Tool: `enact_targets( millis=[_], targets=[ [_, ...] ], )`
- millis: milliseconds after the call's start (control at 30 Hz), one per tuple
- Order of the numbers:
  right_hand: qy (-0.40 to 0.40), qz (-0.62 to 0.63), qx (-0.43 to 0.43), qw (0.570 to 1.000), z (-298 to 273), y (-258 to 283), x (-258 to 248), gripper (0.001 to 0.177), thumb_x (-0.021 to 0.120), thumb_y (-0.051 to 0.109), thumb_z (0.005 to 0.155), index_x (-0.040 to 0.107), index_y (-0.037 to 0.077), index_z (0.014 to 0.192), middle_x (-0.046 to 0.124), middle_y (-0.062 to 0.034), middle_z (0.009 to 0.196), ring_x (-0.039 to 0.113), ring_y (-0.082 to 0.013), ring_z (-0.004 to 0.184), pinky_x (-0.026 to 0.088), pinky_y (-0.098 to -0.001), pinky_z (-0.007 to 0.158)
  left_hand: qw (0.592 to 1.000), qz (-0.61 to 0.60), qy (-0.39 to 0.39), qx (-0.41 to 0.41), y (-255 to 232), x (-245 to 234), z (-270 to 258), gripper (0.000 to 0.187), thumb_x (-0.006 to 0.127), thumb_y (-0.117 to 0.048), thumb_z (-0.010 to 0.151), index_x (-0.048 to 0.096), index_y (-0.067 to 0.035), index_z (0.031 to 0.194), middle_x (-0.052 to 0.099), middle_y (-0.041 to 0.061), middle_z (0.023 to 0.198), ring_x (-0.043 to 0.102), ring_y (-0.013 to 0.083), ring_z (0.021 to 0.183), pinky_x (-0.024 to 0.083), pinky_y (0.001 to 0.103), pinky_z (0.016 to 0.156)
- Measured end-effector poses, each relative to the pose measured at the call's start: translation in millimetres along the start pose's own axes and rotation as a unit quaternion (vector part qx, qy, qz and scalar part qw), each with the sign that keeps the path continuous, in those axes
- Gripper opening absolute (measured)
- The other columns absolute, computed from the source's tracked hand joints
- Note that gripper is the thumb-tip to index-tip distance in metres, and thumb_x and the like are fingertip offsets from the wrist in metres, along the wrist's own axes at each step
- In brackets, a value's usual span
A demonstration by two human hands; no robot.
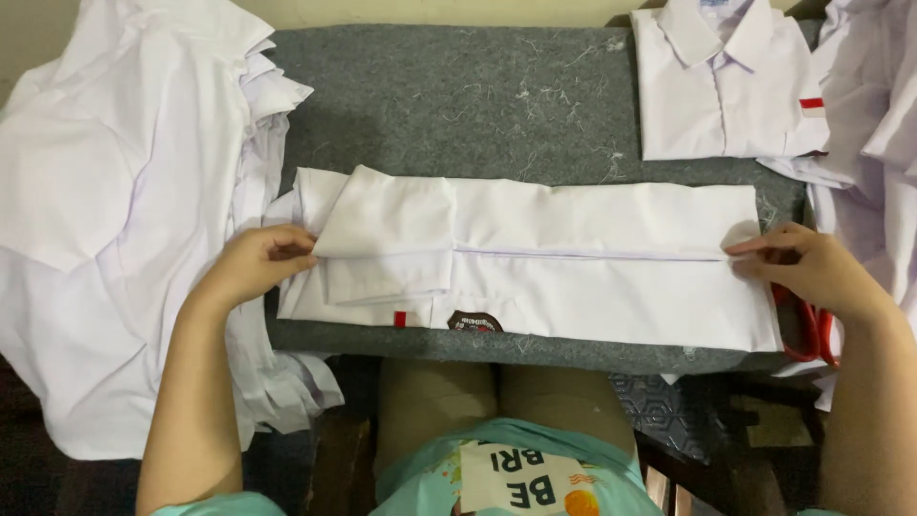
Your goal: Folding and stacking white collared shirts on a padded work surface
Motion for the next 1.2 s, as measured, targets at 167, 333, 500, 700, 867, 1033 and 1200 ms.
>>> enact_targets(
  millis=[167,333,500,700,867,1033,1200],
  targets=[
    [-0.024,-0.041,-0.033,0.998,1.4,2.9,-7.9,0.024,0.074,0.021,0.096,0.081,0.013,0.118,0.062,-0.0105,0.107,0.059,-0.0219,0.092,0.043,-0.0326,0.087,0.997,0.055,-0.056,0.006,-34.5,-5.9,-2.6,0.032,0.074,-0.027,0.091,0.074,-0.011,0.118,0.071,0.001,0.107,0.062,0.0126,0.087,0.050,0.026,0.081],
    [-0.094,-0.026,0.033,0.995,1.9,12.1,-16.5,0.032,0.065,0.029,0.107,0.073,0.002,0.121,0.073,-0.0134,0.115,0.064,-0.0260,0.101,0.045,-0.0395,0.084,0.991,0.066,-0.113,-0.005,-54.2,15.1,29.9,0.046,0.063,-0.044,0.096,0.070,-0.011,0.126,0.073,0.004,0.120,0.066,0.0178,0.103,0.049,0.030,0.092],
    [-0.108,-0.026,0.007,0.994,1.6,15.1,-14.8,0.033,0.064,0.034,0.106,0.074,0.008,0.124,0.073,-0.0150,0.102,0.063,-0.0253,0.091,0.044,-0.0386,0.079,0.984,0.142,-0.079,-0.066,-34.4,45.6,76.0,0.085,0.069,-0.042,0.088,0.033,-0.008,0.157,0.043,0.015,0.158,0.043,0.0325,0.143,0.036,0.044,0.114],
    [-0.170,0.012,-0.034,0.985,-8.1,0.4,-26.0,0.022,0.064,0.023,0.107,0.075,0.010,0.120,0.067,-0.0089,0.100,0.053,-0.0213,0.091,0.039,-0.0361,0.081,0.956,-0.284,0.055,0.052,-69.3,30.1,48.4,0.067,0.073,-0.006,0.079,0.057,-0.008,0.144,0.065,0.005,0.134,0.062,0.0146,0.118,0.047,0.024,0.100],
    [-0.191,0.058,-0.029,0.979,14.1,-48.4,-29.5,0.014,0.067,0.028,0.111,0.073,0.015,0.116,0.056,-0.0016,0.084,0.046,-0.0120,0.074,0.037,-0.0297,0.063,0.885,-0.137,0.375,0.240,-83.3,23.9,-21.6,0.049,0.074,-0.019,0.089,0.064,-0.001,0.134,0.066,0.010,0.125,0.061,0.0226,0.117,0.042,0.038,0.107],
    [-0.152,0.032,-0.010,0.988,18.0,-7.5,-24.3,0.026,0.064,0.024,0.110,0.072,0.006,0.127,0.071,-0.0128,0.112,0.063,-0.0221,0.099,0.049,-0.0379,0.078,0.996,-0.042,0.077,0.004,-71.5,0.0,10.2,0.034,0.060,-0.025,0.097,0.068,-0.012,0.127,0.070,0.001,0.131,0.063,0.0130,0.122,0.044,0.027,0.109],
    [-0.134,-0.042,0.047,0.989,55.9,-15.3,-18.9,0.045,0.059,0.041,0.111,0.074,0.001,0.093,0.073,-0.0136,0.086,0.065,-0.0276,0.083,0.046,-0.0424,0.079,0.963,0.137,-0.178,-0.151,4.9,-26.2,80.5,0.066,0.062,-0.060,0.092,0.056,-0.006,0.131,0.069,0.010,0.121,0.065,0.0304,0.112,0.047,0.041,0.093]
  ],
)
Point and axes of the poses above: each hand's wrist, its own z-axis towards the middle knuckle, its own x-axis out of the palm, y = z × x, the point moved 8 cm from there along z, towards the middle knuckle
